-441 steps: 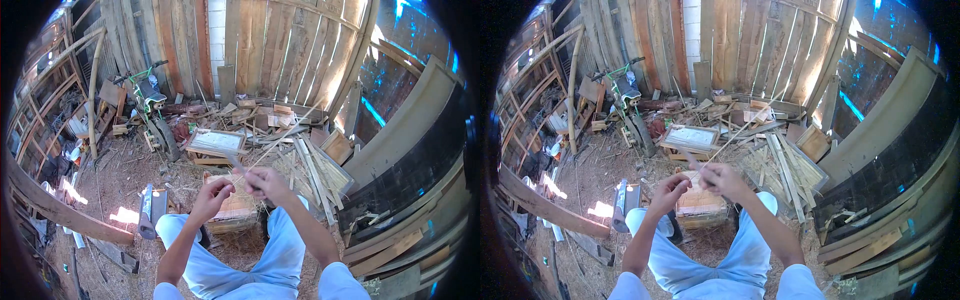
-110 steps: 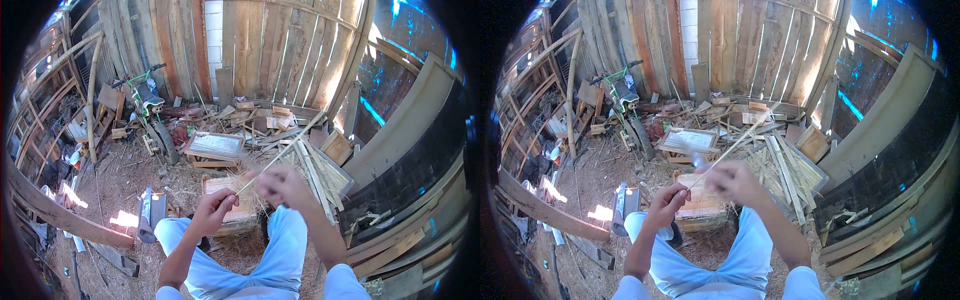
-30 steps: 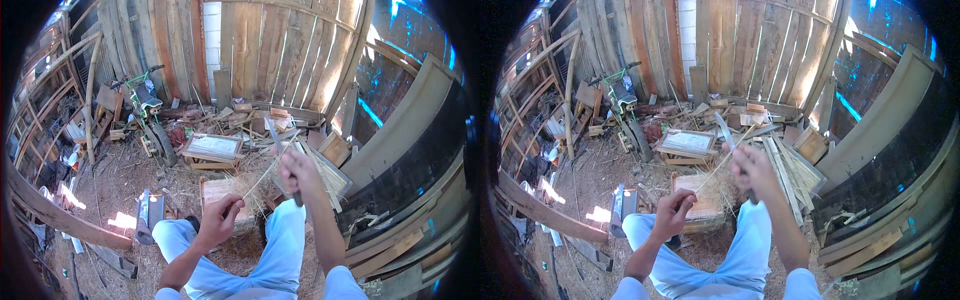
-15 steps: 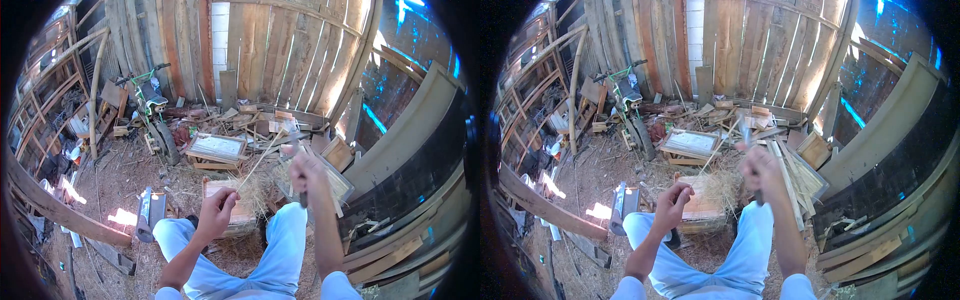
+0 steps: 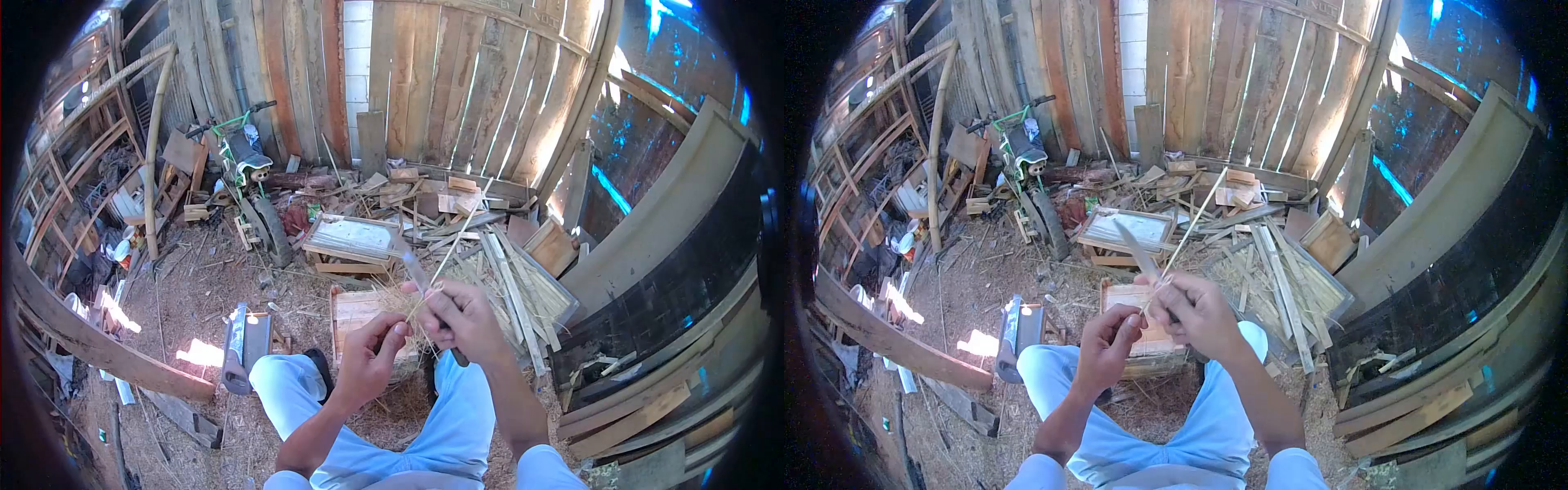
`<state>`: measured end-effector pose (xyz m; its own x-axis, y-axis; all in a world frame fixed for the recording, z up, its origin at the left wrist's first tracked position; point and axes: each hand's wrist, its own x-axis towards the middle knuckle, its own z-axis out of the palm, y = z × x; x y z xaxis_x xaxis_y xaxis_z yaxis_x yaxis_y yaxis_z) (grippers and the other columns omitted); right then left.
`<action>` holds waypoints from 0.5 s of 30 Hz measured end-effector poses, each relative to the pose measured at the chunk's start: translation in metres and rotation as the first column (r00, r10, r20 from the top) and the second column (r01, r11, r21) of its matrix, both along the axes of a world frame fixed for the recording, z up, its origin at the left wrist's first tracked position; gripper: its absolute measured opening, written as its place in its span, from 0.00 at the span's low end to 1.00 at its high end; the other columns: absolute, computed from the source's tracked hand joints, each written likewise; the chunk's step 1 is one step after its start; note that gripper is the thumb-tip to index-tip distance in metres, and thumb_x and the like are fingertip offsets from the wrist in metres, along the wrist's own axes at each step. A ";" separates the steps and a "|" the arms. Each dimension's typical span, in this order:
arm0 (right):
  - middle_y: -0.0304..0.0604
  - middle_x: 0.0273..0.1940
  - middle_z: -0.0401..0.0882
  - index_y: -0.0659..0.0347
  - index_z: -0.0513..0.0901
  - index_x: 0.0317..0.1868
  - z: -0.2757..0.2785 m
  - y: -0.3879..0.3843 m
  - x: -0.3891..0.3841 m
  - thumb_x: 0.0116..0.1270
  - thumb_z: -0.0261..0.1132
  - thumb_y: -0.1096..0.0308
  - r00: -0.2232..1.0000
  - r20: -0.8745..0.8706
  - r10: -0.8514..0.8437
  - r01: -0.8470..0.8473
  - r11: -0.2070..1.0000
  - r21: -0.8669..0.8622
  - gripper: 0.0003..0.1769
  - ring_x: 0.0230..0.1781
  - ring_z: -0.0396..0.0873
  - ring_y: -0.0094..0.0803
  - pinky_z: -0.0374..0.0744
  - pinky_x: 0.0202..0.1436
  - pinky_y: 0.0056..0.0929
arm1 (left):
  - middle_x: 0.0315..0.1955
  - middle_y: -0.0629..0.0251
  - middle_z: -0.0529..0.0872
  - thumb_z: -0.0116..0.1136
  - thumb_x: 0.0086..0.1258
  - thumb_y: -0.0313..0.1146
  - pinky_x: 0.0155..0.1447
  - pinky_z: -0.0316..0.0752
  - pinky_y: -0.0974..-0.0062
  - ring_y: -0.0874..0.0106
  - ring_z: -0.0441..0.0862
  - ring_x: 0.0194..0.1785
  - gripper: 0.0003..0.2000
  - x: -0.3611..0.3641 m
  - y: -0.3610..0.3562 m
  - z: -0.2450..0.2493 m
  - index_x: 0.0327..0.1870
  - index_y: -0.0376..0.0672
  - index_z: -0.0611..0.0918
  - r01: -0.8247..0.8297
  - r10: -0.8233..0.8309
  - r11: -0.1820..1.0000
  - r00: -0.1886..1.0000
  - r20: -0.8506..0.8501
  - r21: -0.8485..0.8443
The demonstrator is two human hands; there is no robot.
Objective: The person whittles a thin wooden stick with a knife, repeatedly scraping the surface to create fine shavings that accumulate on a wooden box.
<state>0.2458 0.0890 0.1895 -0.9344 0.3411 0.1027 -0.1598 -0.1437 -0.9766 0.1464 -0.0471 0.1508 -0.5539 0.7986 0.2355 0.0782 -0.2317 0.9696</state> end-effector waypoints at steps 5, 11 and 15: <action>0.29 0.22 0.64 0.65 0.74 0.52 0.020 0.037 0.010 0.73 0.52 0.64 0.961 -0.054 -0.271 0.260 0.953 -0.156 0.15 0.14 0.57 0.12 0.55 0.15 0.13 | 0.27 0.74 0.77 0.49 0.73 0.31 0.32 0.64 0.86 0.87 0.69 0.29 0.08 0.004 -0.012 -0.014 0.38 0.35 0.78 0.010 -0.014 0.999 0.993 -0.113 -0.039; 0.29 0.22 0.64 0.65 0.74 0.52 0.029 0.050 0.015 0.73 0.51 0.64 0.973 -0.115 -0.200 0.179 0.969 -0.169 0.15 0.14 0.57 0.11 0.54 0.14 0.12 | 0.27 0.74 0.77 0.49 0.73 0.29 0.34 0.65 0.86 0.86 0.69 0.29 0.07 0.002 -0.009 -0.015 0.39 0.35 0.78 0.066 -0.068 0.996 0.997 -0.043 -0.057; 0.32 0.22 0.67 0.65 0.72 0.55 0.004 0.012 0.013 0.73 0.51 0.65 0.999 -0.035 -0.029 0.023 0.986 -0.163 0.16 0.13 0.58 0.12 0.56 0.14 0.12 | 0.27 0.74 0.77 0.48 0.73 0.28 0.34 0.65 0.86 0.86 0.69 0.30 0.07 0.001 0.003 -0.012 0.41 0.34 0.78 0.050 -0.050 0.999 0.998 -0.026 -0.005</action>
<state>0.2592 0.1006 0.1933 -0.9217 0.3799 0.0781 -0.2011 -0.2959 -0.9338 0.1478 -0.0442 0.1390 -0.5072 0.8261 0.2458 0.0923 -0.2315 0.9684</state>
